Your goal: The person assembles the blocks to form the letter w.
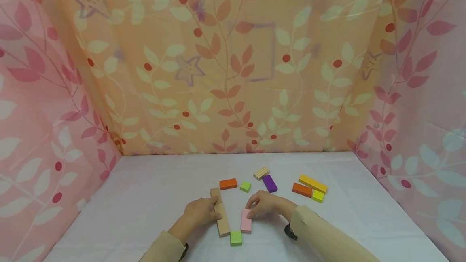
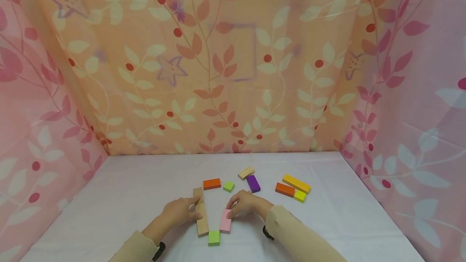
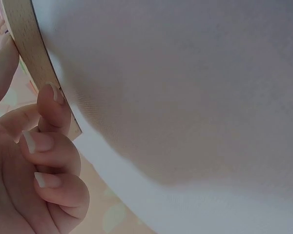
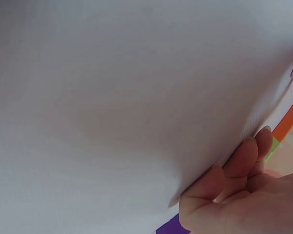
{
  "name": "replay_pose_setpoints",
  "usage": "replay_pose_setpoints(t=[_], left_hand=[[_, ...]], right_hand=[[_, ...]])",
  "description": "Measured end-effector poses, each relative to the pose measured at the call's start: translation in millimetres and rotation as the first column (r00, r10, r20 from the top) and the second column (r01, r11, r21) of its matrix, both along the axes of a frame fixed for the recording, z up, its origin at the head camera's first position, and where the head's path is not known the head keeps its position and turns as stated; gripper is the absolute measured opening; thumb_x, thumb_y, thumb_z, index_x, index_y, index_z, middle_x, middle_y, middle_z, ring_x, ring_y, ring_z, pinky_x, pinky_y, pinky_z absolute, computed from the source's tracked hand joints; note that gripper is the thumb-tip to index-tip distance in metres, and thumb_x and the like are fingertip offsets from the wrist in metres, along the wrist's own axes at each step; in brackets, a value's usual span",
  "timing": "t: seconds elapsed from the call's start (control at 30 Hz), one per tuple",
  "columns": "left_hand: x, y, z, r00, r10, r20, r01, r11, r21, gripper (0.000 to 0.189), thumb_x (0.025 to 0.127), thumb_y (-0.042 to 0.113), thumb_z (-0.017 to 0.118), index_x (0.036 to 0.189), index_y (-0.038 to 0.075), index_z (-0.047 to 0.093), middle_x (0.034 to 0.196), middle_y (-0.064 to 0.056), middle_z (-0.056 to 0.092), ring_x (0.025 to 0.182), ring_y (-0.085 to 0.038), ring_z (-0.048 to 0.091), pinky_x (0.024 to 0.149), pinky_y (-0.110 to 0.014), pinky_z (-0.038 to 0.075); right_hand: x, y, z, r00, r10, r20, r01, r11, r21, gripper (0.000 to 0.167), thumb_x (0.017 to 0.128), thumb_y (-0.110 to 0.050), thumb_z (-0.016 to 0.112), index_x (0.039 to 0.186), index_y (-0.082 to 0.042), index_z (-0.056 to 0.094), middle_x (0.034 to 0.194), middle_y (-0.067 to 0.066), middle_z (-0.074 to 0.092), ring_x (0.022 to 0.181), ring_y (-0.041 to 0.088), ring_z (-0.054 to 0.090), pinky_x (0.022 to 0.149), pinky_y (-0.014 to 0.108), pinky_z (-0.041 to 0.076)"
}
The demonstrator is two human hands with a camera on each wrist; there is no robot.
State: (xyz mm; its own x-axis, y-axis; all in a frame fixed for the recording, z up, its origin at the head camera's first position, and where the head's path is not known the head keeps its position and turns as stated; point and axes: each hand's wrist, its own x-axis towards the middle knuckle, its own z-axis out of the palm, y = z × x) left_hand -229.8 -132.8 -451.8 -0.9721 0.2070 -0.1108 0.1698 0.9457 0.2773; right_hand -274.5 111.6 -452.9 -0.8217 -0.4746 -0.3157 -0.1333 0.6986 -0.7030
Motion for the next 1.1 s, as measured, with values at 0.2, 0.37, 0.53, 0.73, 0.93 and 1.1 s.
replay_pose_setpoints(t=[0.2, 0.37, 0.53, 0.73, 0.93, 1.1], left_hand=[[1.7, 1.1, 2.4, 1.000, 0.008, 0.003, -0.008, 1.000, -0.004, 0.066, 0.081, 0.041, 0.076, 0.133, 0.005, 0.058, 0.114, -0.018, 0.067, 0.102, -0.036, 0.064, 0.081, -0.049, 0.051], [2.8, 2.0, 4.0, 1.000, 0.017, 0.001, -0.017, 1.000, -0.005, 0.066, 0.080, 0.041, 0.076, 0.133, 0.005, 0.058, 0.112, -0.017, 0.068, 0.098, -0.034, 0.065, 0.079, -0.048, 0.051], [4.0, 2.4, 3.3, 0.999, 0.031, 0.016, -0.031, 0.999, 0.010, 0.068, 0.080, 0.041, 0.076, 0.135, 0.005, 0.057, 0.112, -0.018, 0.068, 0.099, -0.035, 0.064, 0.080, -0.049, 0.050], [5.1, 0.9, 1.5, 1.000, 0.023, 0.013, -0.023, 1.000, 0.015, 0.066, 0.081, 0.041, 0.076, 0.134, 0.006, 0.058, 0.113, -0.017, 0.068, 0.100, -0.036, 0.064, 0.081, -0.050, 0.050], [3.9, 0.7, -0.1, 1.000, 0.013, -0.004, -0.012, 1.000, 0.019, 0.066, 0.081, 0.041, 0.076, 0.133, 0.006, 0.058, 0.109, -0.016, 0.069, 0.094, -0.033, 0.065, 0.077, -0.047, 0.051], [3.1, 1.8, 0.3, 1.000, 0.016, -0.009, -0.015, 1.000, 0.028, 0.065, 0.080, 0.040, 0.076, 0.132, 0.005, 0.059, 0.109, -0.017, 0.069, 0.096, -0.034, 0.065, 0.078, -0.048, 0.051]], right_hand=[[-2.3, 2, 1.5, 1.000, 0.011, 0.026, -0.010, 1.000, -0.020, 0.014, 0.082, -0.024, 0.079, 0.095, -0.020, 0.076, 0.108, 0.001, 0.060, 0.098, 0.022, 0.050, 0.087, 0.050, 0.042], [-10.0, 6, 5.6, 0.996, -0.045, 0.079, 0.052, 0.994, -0.097, 0.020, 0.086, -0.023, 0.075, 0.104, -0.016, 0.076, 0.117, 0.003, 0.065, 0.103, 0.021, 0.054, 0.091, 0.050, 0.040], [-16.7, 4, 8.2, 0.993, -0.076, 0.089, 0.089, 0.985, -0.150, 0.023, 0.087, -0.022, 0.074, 0.107, -0.011, 0.076, 0.116, 0.003, 0.065, 0.083, 0.017, 0.050, 0.071, 0.032, 0.039], [-22.5, -11, 4.5, 0.995, -0.058, 0.075, 0.071, 0.982, -0.177, 0.025, 0.088, -0.022, 0.072, 0.110, -0.010, 0.075, 0.112, 0.002, 0.065, 0.084, 0.016, 0.047, 0.068, 0.028, 0.037], [-38.2, -23, 5.2, 0.986, -0.149, -0.072, 0.127, 0.960, -0.249, 0.025, 0.086, -0.014, 0.074, 0.109, -0.004, 0.073, 0.120, 0.012, 0.061, 0.098, 0.023, 0.052, 0.082, 0.039, 0.044], [-54.9, -28, 2.7, 0.965, -0.183, -0.187, 0.151, 0.973, -0.174, 0.031, 0.083, -0.015, 0.077, 0.112, -0.006, 0.071, 0.116, 0.016, 0.055, 0.103, 0.029, 0.050, 0.088, 0.046, 0.043]])
